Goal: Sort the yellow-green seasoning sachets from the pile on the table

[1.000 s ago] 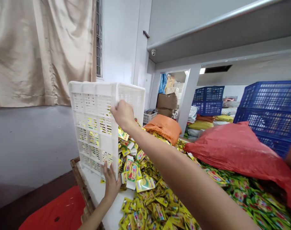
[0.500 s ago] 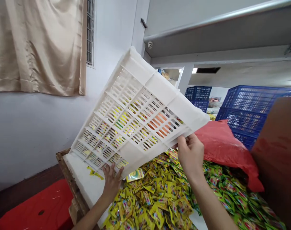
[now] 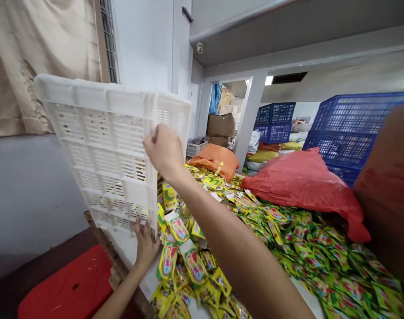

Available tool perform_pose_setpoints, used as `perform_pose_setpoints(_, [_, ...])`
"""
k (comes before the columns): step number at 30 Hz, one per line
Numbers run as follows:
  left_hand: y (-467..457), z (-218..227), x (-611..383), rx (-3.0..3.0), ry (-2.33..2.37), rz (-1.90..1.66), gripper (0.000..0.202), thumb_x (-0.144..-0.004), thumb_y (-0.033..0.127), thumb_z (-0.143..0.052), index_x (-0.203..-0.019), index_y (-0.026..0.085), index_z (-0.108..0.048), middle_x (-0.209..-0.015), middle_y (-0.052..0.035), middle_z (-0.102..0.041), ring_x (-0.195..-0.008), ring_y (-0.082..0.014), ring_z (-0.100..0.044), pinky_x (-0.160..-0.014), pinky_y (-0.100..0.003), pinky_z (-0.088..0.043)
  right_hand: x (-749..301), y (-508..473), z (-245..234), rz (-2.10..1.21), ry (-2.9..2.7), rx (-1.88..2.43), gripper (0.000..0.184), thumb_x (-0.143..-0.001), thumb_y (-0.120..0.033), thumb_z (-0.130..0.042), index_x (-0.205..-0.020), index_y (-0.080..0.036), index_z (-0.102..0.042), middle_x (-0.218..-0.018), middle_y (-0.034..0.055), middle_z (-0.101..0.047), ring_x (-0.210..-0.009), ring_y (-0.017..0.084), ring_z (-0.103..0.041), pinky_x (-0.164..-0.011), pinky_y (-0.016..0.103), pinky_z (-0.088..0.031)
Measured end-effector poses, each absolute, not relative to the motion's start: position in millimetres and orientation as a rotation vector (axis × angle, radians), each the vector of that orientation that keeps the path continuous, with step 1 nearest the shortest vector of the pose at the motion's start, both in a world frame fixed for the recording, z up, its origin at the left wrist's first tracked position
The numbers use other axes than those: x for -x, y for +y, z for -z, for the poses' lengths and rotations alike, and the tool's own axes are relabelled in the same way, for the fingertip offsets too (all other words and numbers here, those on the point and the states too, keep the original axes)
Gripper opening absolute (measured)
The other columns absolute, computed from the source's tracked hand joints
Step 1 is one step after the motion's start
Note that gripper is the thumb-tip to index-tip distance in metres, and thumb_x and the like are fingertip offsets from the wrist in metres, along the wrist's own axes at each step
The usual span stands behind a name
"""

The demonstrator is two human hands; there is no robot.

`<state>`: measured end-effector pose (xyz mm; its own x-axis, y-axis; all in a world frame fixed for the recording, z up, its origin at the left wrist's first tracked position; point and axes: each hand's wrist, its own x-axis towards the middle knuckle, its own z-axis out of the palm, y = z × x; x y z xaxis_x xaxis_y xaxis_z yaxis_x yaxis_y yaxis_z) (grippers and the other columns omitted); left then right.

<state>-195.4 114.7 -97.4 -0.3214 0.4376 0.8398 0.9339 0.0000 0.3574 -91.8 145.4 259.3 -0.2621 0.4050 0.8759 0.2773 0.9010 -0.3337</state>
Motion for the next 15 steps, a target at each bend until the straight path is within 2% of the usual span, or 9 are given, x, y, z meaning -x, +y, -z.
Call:
perform_pose_setpoints(7, [118.7, 98.1, 200.8, 1.386, -1.829, 1.389, 0.080, -0.073, 0.013, -0.056, -0.138, 0.018, -0.009, -0.147, -0.0160, 0.006, -0.133, -0.0350, 0.009, -0.103, -0.060, -0.011, 128.5, 160.6, -259.0, -0.103, -1.985, 0.471, 0.008, -0.077, -0.020, -0.044, -0.069, -0.018, -0.044, -0.061, -0.0009, -0.047, -0.062, 0.014, -0.046, -0.064, 0.027, -0.033])
perform_pose_setpoints(12, [121.0, 98.6, 203.1, 1.331, -1.854, 1.485, 0.080, -0.074, 0.015, -0.056, -0.138, 0.016, -0.008, -0.146, -0.0177, 0.004, -0.133, -0.0334, 0.007, -0.105, -0.057, -0.012, 150.7, 158.9, -258.2, -0.057, -2.096, 0.345, 0.002, -0.079, -0.019, -0.045, -0.078, -0.017, -0.045, -0.070, 0.0013, -0.052, -0.071, 0.015, -0.048, -0.069, 0.028, -0.034])
perform_pose_setpoints(15, [119.8, 97.2, 203.1, 1.344, -1.849, 1.493, 0.080, -0.074, 0.016, -0.057, -0.137, 0.016, -0.009, -0.146, -0.0182, 0.003, -0.134, -0.0334, 0.007, -0.105, -0.057, -0.012, 145.7, 155.0, -257.8, -0.075, -2.122, 0.341, 0.007, -0.083, -0.021, -0.044, -0.086, -0.016, -0.046, -0.076, 0.0025, -0.054, -0.076, 0.016, -0.050, -0.072, 0.028, -0.034])
